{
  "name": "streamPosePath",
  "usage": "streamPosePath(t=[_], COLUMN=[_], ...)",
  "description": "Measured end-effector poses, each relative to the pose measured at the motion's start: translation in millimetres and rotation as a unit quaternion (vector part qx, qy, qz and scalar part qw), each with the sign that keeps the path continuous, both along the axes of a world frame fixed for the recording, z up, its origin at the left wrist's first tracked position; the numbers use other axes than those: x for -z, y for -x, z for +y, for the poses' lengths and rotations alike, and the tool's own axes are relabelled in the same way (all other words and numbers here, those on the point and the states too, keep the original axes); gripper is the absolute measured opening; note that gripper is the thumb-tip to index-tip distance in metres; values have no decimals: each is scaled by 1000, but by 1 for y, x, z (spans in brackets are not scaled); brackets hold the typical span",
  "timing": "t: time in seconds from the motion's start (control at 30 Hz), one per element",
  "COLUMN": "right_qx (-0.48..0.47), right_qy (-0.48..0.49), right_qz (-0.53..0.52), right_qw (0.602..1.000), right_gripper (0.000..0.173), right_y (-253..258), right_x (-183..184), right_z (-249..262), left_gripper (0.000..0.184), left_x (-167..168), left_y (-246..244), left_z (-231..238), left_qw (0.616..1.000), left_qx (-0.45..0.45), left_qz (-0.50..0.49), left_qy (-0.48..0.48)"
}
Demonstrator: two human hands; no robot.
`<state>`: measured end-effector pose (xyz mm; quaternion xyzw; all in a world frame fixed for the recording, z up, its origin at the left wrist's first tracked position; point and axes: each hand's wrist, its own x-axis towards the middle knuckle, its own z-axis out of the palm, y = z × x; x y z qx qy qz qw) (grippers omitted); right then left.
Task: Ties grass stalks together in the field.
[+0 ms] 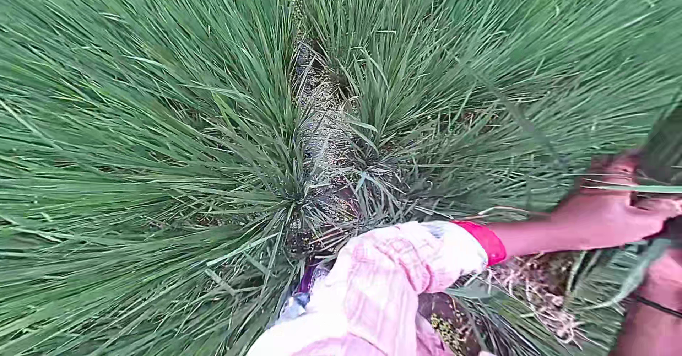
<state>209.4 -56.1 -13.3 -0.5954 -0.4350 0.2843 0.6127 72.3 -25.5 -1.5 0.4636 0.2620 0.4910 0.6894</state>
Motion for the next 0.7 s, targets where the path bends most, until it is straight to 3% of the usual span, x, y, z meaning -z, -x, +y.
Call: streamPosePath(t=[0.07,0.17,0.27,0.43,0.5,0.6,0.7], right_qx=[-50,-36,-66,-106,-107,-103,-125], right_qy=[-14,-55,-64,-60,-74,-79,-76], right_qz=[-8,54,75,46,33,4,-19], right_qw=[999,996,993,991,991,991,989], right_gripper=[19,26,24,26,24,28,45], right_y=[8,74,109,143,146,151,163], right_x=[3,-12,-16,-17,-13,-3,8], right_z=[21,58,96,179,223,290,356], left_gripper=[59,61,59,71,63,40,41], left_x=[-1,6,9,-25,-47,-53,-27], left_y=[11,21,46,172,243,342,388], left_z=[11,40,72,148,181,221,271], left_qw=[999,992,984,975,966,930,850], left_qx=[-37,-119,-163,-8,32,-77,-177], left_qz=[22,46,64,213,253,358,494], left_qy=[13,7,-25,-66,-52,-32,-53])
